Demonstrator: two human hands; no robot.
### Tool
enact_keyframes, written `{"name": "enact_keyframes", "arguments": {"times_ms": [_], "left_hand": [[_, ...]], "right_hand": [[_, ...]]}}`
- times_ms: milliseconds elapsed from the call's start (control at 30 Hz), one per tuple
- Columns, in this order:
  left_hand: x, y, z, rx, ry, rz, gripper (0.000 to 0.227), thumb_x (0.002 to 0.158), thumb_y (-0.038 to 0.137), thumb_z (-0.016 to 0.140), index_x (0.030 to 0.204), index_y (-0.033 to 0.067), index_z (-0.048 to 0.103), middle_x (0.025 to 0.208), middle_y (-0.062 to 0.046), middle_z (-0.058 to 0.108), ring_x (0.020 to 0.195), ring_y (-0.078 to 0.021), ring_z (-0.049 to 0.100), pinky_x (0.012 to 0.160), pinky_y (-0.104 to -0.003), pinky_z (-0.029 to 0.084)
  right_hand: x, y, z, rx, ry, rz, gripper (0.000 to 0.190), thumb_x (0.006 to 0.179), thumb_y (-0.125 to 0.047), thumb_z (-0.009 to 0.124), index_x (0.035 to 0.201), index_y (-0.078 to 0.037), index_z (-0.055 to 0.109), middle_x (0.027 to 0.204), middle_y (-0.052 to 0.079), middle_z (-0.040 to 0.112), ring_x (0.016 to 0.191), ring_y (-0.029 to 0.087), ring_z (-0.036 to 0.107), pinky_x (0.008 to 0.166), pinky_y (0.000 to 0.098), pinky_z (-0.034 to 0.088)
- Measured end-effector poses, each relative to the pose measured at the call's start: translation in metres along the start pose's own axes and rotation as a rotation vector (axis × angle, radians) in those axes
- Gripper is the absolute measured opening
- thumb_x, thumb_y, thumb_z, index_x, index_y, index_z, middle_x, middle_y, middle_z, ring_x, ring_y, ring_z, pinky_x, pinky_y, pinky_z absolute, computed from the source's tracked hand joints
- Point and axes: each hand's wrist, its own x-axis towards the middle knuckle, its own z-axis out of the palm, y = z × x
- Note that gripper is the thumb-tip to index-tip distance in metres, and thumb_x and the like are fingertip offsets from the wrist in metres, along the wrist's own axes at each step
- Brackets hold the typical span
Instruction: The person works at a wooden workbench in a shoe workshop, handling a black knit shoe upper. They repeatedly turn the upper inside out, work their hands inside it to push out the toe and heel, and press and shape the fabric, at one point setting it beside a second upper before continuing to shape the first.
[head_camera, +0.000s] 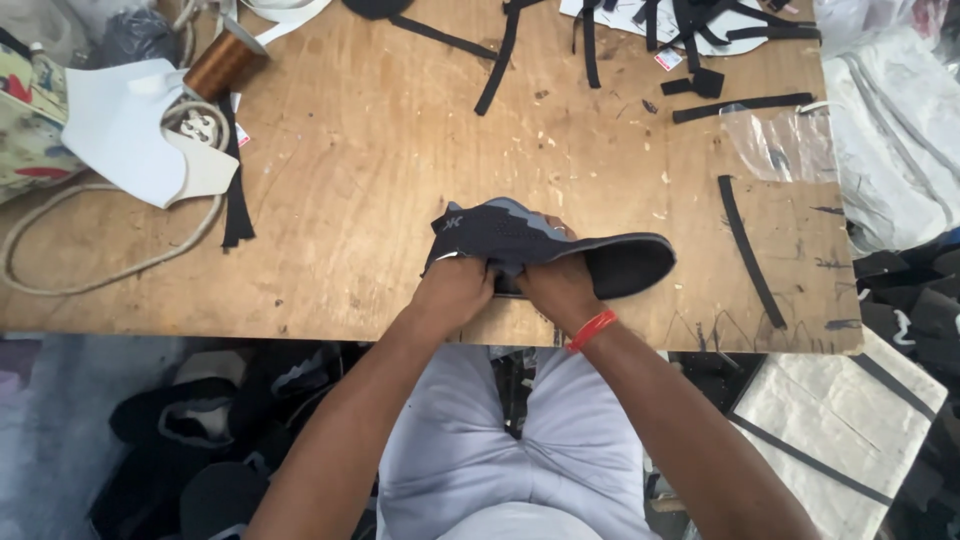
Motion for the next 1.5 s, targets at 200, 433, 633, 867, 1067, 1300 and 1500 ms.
{"name": "enact_keyframes", "arguments": {"times_ms": [200,433,633,867,1067,1300,1500], "left_hand": [[-0.020,0.030,-0.038,-0.157,0.082,0.055,0.030,0.091,0.019,0.061,0.113,-0.0014,0.068,0.100,-0.028,0.069,0.091,-0.0463,0.065,0.079,-0.055,0.052],[-0.033,0.020,-0.023,-0.048,0.026,0.174,0.038,0.086,0.018,0.064,0.120,0.0028,0.066,0.104,-0.026,0.070,0.097,-0.0442,0.066,0.084,-0.053,0.054],[-0.025,0.024,-0.038,-0.062,-0.042,0.071,0.038,0.094,0.025,0.065,0.129,0.0106,0.066,0.109,-0.022,0.070,0.101,-0.0413,0.066,0.084,-0.050,0.055],[-0.031,0.026,-0.035,-0.078,0.031,0.138,0.041,0.094,0.020,0.063,0.133,0.0116,0.066,0.113,-0.019,0.071,0.096,-0.0403,0.068,0.081,-0.050,0.056],[-0.035,0.033,-0.028,0.220,0.042,0.249,0.050,0.091,0.016,0.058,0.139,0.0005,0.061,0.115,-0.022,0.071,0.098,-0.0334,0.070,0.084,-0.043,0.056],[-0.039,0.035,-0.032,0.454,0.049,0.380,0.051,0.095,0.023,0.053,0.136,-0.0064,0.059,0.127,-0.020,0.068,0.112,-0.0286,0.068,0.099,-0.041,0.051],[-0.045,0.030,-0.026,0.417,0.009,0.422,0.056,0.105,0.036,0.049,0.138,-0.0090,0.058,0.135,-0.022,0.065,0.121,-0.0318,0.064,0.107,-0.044,0.047]], "right_hand": [[0.006,0.006,0.009,-0.004,0.001,0.087,0.025,0.088,-0.008,0.060,0.112,-0.003,0.063,0.110,0.015,0.062,0.105,0.036,0.060,0.085,0.0484,0.051],[0.008,0.019,0.007,-0.072,0.001,0.001,0.029,0.078,-0.007,0.062,0.107,-0.003,0.064,0.107,0.016,0.065,0.101,0.037,0.061,0.075,0.0491,0.051],[-0.001,0.031,0.027,-0.017,0.039,0.019,0.030,0.080,-0.003,0.068,0.109,-0.003,0.067,0.107,0.017,0.069,0.101,0.039,0.064,0.084,0.0495,0.052],[0.002,0.050,0.009,0.107,-0.165,-0.085,0.033,0.082,-0.009,0.066,0.113,-0.001,0.072,0.112,0.023,0.070,0.108,0.041,0.064,0.092,0.0491,0.052],[-0.013,0.044,-0.002,-0.277,-0.152,-0.304,0.033,0.090,-0.015,0.061,0.119,-0.004,0.069,0.121,0.020,0.070,0.114,0.036,0.068,0.096,0.0428,0.054],[-0.016,0.035,-0.014,-0.014,-0.462,0.013,0.030,0.099,-0.021,0.059,0.122,-0.005,0.069,0.120,0.019,0.070,0.111,0.034,0.067,0.096,0.0426,0.053],[-0.015,0.022,-0.020,-0.604,-0.245,-0.452,0.040,0.097,-0.018,0.057,0.134,-0.005,0.065,0.135,0.019,0.065,0.131,0.029,0.060,0.126,0.0455,0.032]]}}
